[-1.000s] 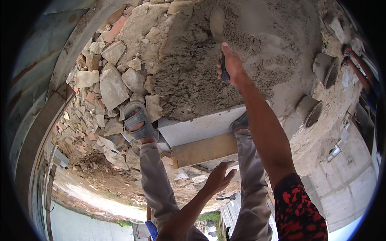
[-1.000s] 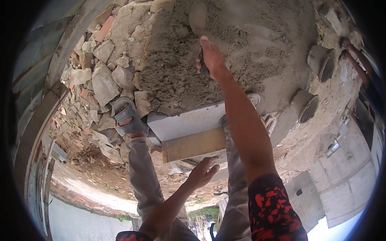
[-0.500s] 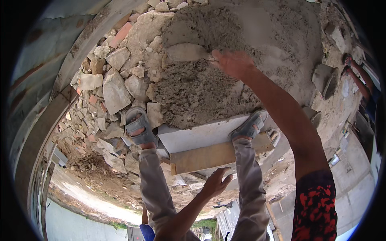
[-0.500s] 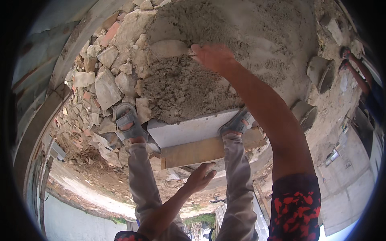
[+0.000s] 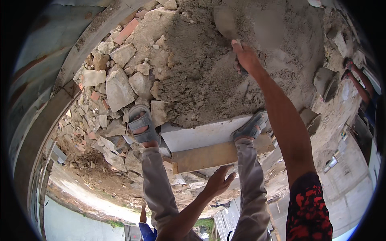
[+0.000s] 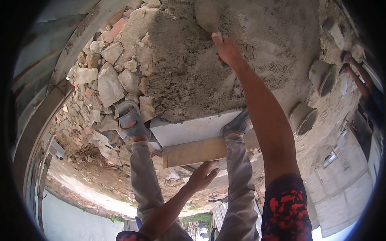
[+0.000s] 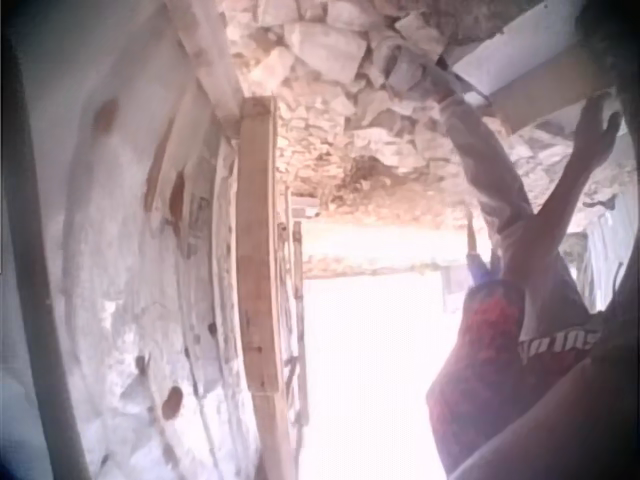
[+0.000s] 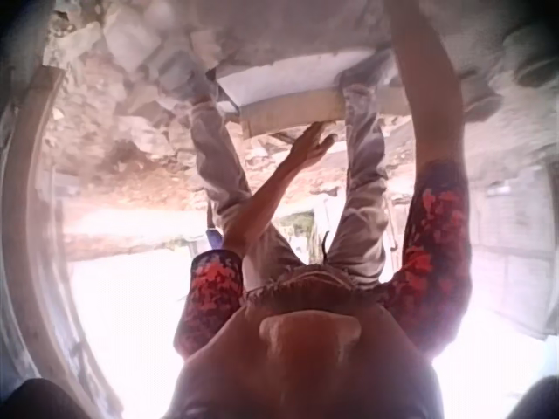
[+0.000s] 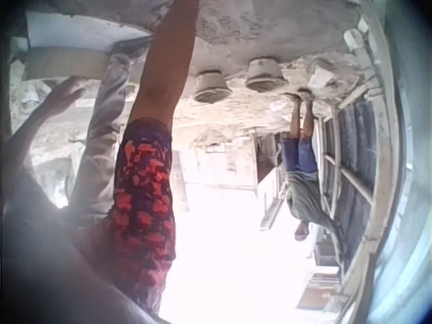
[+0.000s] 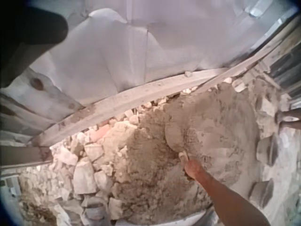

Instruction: The person applies wet cement to a surface using a trowel and a bucket, smoothing and spreading the mixture across the work area.

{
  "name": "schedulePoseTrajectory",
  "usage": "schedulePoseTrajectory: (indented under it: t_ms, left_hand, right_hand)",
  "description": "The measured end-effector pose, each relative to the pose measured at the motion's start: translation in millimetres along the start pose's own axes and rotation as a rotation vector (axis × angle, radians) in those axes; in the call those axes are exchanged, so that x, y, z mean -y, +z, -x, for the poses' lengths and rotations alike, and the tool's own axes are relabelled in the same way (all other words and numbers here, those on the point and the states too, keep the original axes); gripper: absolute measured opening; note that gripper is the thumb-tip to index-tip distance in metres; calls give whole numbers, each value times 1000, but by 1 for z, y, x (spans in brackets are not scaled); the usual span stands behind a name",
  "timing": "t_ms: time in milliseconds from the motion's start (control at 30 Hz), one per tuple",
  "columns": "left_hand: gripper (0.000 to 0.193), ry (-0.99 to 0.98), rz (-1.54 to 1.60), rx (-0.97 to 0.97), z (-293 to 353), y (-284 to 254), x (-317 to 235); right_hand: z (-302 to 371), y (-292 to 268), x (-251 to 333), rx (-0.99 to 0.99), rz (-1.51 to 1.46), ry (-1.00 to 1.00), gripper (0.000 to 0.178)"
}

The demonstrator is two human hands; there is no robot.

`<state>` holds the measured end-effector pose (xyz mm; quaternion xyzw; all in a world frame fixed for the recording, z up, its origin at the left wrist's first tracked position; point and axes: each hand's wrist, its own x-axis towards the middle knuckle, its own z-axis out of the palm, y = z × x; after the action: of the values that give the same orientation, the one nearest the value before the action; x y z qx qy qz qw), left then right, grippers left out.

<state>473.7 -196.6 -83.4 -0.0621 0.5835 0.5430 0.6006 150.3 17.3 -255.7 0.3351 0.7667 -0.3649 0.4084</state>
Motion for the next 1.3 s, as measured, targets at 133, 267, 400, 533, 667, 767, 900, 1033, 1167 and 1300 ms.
schedulePoseTrajectory:
  t_ms: [133,267,400,533,667,767,900,1033,1167,1300]
  left_hand:
    - [45,70,16,-65,-3,-4,-3]
    - [44,15,6,-105,-5,-16,-4]
    - [34,63,266,-276,-30,-46,-11]
    - [19,371,-134,-751,-130,-156,-48]
    - [16,577,-920,-1009,-227,-283,-119]
    - [17,652,-1375,-1023,-276,-347,-146]
    - [25,422,-1550,-860,-319,-352,-166]
    - [23,302,-1728,-838,-339,-337,-176]
    - [20,348,-1773,-850,-341,-352,-174]
    - [19,405,-2045,-823,-330,-370,-181]
  right_hand:
    - [30,43,-57,-138,367,-250,65]
    - [62,33,-44,-329,463,-452,54]
    - [50,-7,-14,-504,533,-552,48]
    - [104,-11,-10,-209,-210,-130,35]
    - [166,1,-64,-200,-465,-10,25]
    - [201,13,-110,-220,-625,123,24]
    - [232,16,-155,-237,-765,186,25]
    - [251,10,-194,-251,-775,292,25]
    - [259,3,-211,-266,-741,272,26]
    - [264,-1,-211,-267,-731,286,25]
